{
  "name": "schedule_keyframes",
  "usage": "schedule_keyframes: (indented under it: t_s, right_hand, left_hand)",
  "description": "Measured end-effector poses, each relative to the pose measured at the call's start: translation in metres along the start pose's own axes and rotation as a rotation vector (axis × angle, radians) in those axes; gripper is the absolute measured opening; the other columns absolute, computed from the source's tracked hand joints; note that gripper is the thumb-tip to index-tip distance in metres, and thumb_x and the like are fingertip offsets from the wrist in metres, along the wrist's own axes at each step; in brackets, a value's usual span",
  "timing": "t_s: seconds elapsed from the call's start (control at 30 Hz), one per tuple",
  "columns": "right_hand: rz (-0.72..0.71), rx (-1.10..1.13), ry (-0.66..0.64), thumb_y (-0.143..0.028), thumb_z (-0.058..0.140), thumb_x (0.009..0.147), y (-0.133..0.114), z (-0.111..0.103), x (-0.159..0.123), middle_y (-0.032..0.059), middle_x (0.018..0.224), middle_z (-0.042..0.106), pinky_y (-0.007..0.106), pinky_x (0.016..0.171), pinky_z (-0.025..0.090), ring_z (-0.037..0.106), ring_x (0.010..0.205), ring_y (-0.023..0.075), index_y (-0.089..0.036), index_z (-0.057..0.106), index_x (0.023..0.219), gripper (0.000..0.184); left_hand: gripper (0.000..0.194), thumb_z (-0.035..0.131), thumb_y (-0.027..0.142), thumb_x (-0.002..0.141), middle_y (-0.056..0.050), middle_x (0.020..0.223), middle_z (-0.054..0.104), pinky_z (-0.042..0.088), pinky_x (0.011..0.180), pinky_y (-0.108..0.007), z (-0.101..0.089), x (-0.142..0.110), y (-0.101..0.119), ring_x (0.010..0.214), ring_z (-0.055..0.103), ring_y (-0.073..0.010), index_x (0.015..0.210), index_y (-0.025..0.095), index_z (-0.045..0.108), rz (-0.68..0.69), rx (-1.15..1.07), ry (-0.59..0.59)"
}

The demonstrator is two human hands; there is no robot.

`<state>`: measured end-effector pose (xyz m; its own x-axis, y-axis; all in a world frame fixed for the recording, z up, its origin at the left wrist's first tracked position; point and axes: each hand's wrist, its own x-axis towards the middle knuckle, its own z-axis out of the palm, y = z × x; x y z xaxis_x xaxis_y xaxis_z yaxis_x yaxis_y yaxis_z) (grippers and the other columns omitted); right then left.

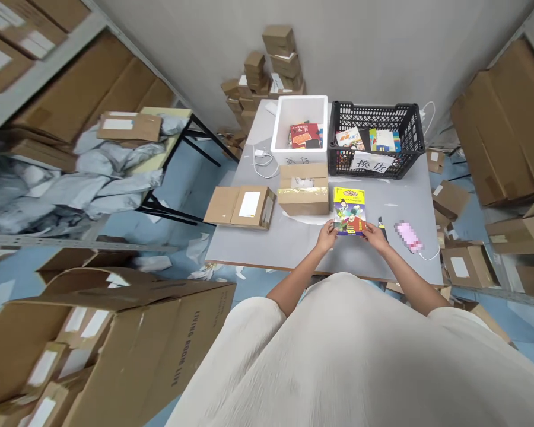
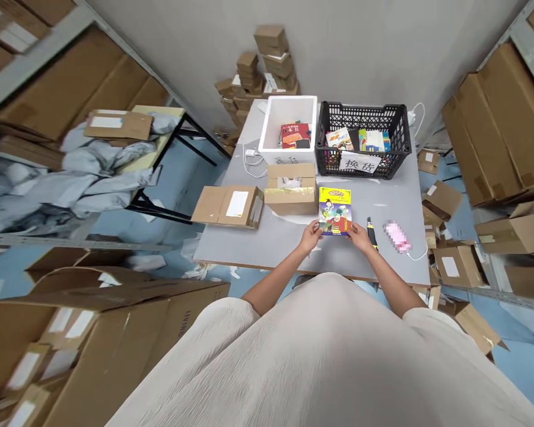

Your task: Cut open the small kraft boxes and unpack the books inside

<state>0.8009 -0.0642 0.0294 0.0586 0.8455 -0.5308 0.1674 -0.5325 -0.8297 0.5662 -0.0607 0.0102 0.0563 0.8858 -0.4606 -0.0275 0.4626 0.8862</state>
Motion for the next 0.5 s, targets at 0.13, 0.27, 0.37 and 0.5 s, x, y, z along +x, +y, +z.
schedule_keyframes:
  t_s: [0.13,0.27,0.37,0.5]
  right_hand:
    - [-0.146,0.037,-0.006,-0.044,0.08,0.082,-0.036,0.015,0.016,0.0078,0.104,0.084,0.039,0.087,0.065,0.077,0.089,0.0238,-0.02,0.078,0.13,0.054]
    - [-0.219,0.064,-0.016,-0.045,0.081,0.079,-0.068,0.04,0.029,0.0071,0.102,0.084,0.041,0.091,0.066,0.077,0.088,0.0242,-0.02,0.078,0.127,0.054]
    - [-0.236,0.066,-0.015,-0.045,0.082,0.078,-0.086,0.06,0.036,0.0066,0.095,0.083,0.043,0.091,0.066,0.077,0.088,0.0255,-0.02,0.079,0.124,0.053]
    - [-0.241,0.081,0.008,-0.047,0.086,0.076,-0.107,0.088,0.046,0.0074,0.096,0.083,0.045,0.09,0.067,0.078,0.091,0.0269,-0.02,0.079,0.119,0.052]
  left_hand:
    - [0.063,0.081,0.042,0.096,-0.007,0.113,0.08,0.063,0.079,-0.031,-0.03,0.01,0.032,0.096,0.078,-0.022,0.153,0.021,0.064,0.082,0.019,0.064]
    - [0.067,0.085,0.044,0.095,-0.004,0.099,0.076,0.061,0.071,-0.028,-0.061,0.02,0.056,0.07,0.073,-0.0146,0.154,0.02,0.065,0.111,0.08,0.102]
    - [0.069,0.09,0.041,0.091,-0.003,0.098,0.074,0.063,0.071,-0.029,-0.082,0.03,0.068,0.065,0.072,-0.0124,0.151,0.018,0.068,0.12,0.041,0.1]
    - [0.061,0.096,0.038,0.085,-0.002,0.096,0.074,0.067,0.079,-0.033,-0.109,0.045,0.078,0.071,0.075,-0.0142,0.138,0.017,0.075,0.127,-0.038,0.11]
